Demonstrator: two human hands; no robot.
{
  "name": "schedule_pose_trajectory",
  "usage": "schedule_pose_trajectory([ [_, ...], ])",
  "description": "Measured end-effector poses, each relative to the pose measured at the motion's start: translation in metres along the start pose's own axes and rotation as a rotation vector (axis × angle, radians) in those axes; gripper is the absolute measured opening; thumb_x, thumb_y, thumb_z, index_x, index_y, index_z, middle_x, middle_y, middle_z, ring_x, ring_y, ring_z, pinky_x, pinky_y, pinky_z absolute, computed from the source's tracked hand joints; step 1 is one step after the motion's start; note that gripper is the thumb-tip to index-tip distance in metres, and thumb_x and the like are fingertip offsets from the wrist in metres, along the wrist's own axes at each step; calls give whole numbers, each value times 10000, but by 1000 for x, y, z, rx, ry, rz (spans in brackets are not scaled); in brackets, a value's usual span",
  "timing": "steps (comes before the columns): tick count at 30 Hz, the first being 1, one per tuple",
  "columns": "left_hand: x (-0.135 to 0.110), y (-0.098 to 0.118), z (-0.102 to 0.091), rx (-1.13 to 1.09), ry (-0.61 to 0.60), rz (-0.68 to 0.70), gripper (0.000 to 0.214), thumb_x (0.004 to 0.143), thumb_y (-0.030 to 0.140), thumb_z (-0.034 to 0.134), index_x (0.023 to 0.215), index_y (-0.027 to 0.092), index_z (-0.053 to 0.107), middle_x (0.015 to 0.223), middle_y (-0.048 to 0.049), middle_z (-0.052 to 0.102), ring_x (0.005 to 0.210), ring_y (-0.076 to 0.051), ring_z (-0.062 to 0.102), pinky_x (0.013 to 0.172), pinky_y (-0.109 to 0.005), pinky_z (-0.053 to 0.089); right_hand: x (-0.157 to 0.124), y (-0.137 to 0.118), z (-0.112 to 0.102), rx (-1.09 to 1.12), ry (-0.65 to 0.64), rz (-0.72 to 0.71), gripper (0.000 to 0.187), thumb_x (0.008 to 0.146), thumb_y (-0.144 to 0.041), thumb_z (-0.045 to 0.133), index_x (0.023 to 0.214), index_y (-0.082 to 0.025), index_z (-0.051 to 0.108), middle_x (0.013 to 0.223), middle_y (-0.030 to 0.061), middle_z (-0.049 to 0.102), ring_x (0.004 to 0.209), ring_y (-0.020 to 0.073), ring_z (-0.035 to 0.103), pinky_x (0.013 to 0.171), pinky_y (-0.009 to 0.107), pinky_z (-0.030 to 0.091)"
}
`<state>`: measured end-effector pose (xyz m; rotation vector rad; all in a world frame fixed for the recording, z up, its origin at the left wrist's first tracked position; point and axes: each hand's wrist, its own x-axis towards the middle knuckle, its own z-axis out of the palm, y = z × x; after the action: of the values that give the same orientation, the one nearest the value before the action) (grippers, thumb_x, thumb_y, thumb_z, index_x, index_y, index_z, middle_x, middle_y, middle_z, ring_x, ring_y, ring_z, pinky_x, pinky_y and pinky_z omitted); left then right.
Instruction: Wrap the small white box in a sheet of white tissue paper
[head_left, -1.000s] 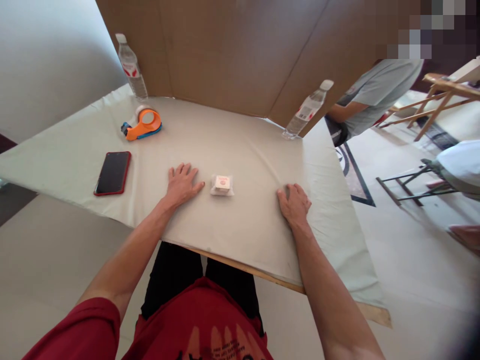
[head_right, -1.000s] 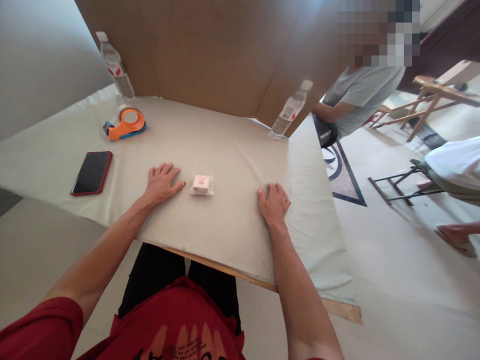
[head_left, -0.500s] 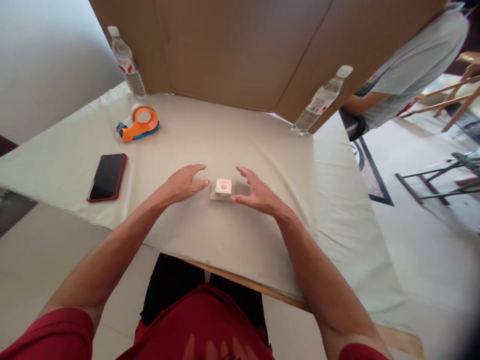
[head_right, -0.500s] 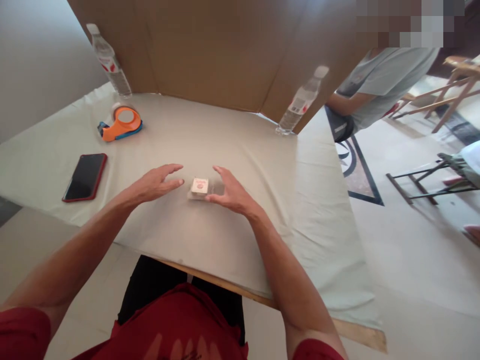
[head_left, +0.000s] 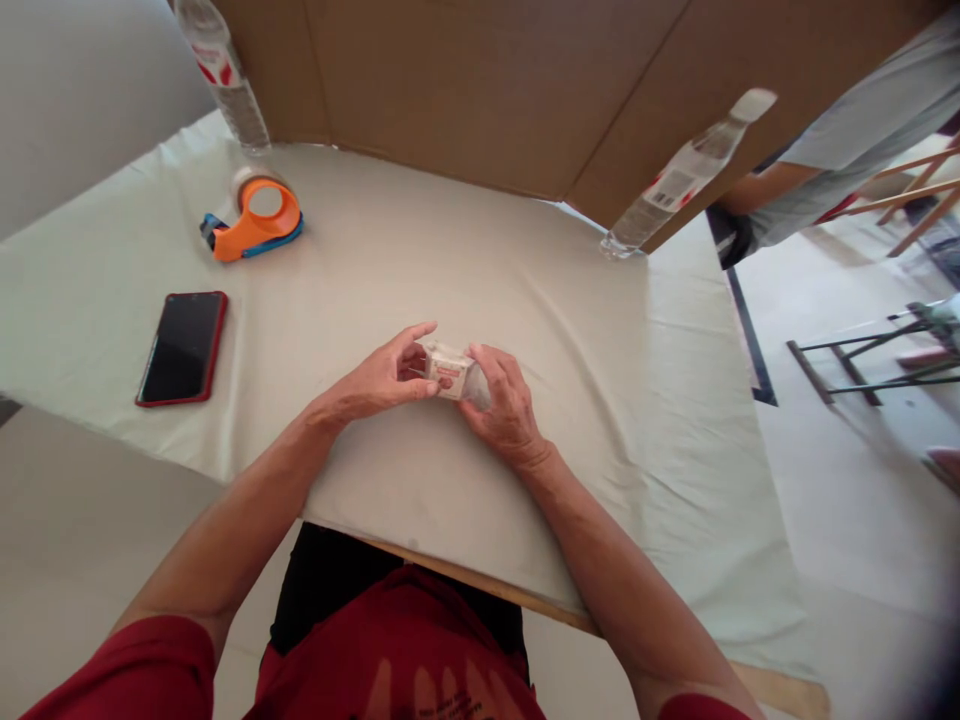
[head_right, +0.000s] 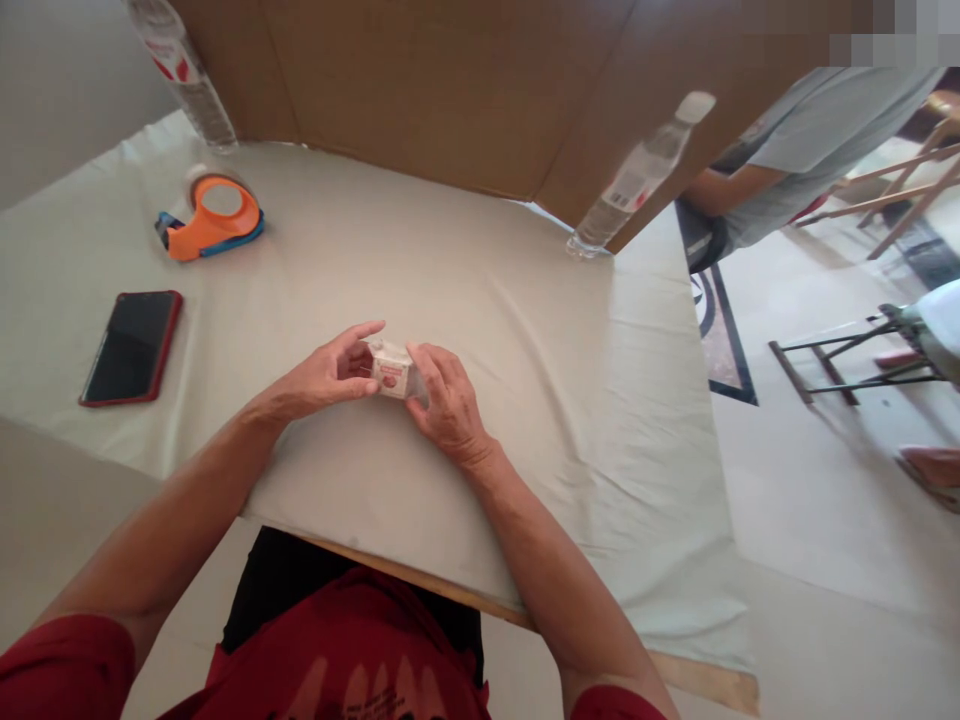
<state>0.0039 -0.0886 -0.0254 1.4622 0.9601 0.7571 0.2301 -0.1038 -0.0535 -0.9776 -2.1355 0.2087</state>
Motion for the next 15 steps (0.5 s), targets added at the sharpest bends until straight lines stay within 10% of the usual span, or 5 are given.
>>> schedule_pose_trajectory([
  [6,3,-4,8,114,110,51,901,722,297,735,1529,220,341,1205,-92,607,927,-165,617,829,-318,510,-2,1,-9,74,-1,60,760,871,-598,608,1500,-238,381,1409,166,564,1313,355,526,1096,581,428],
  [15,2,-7,9,219,105,145,835,708,203,674,1498,263,408,1165,-49,613,851,-128,576,787,-281,496,5,-2,-5,229,147,105,300,869,-300,687,1161,-259,635,1184,108,692,1130,268,650,990,479,503],
])
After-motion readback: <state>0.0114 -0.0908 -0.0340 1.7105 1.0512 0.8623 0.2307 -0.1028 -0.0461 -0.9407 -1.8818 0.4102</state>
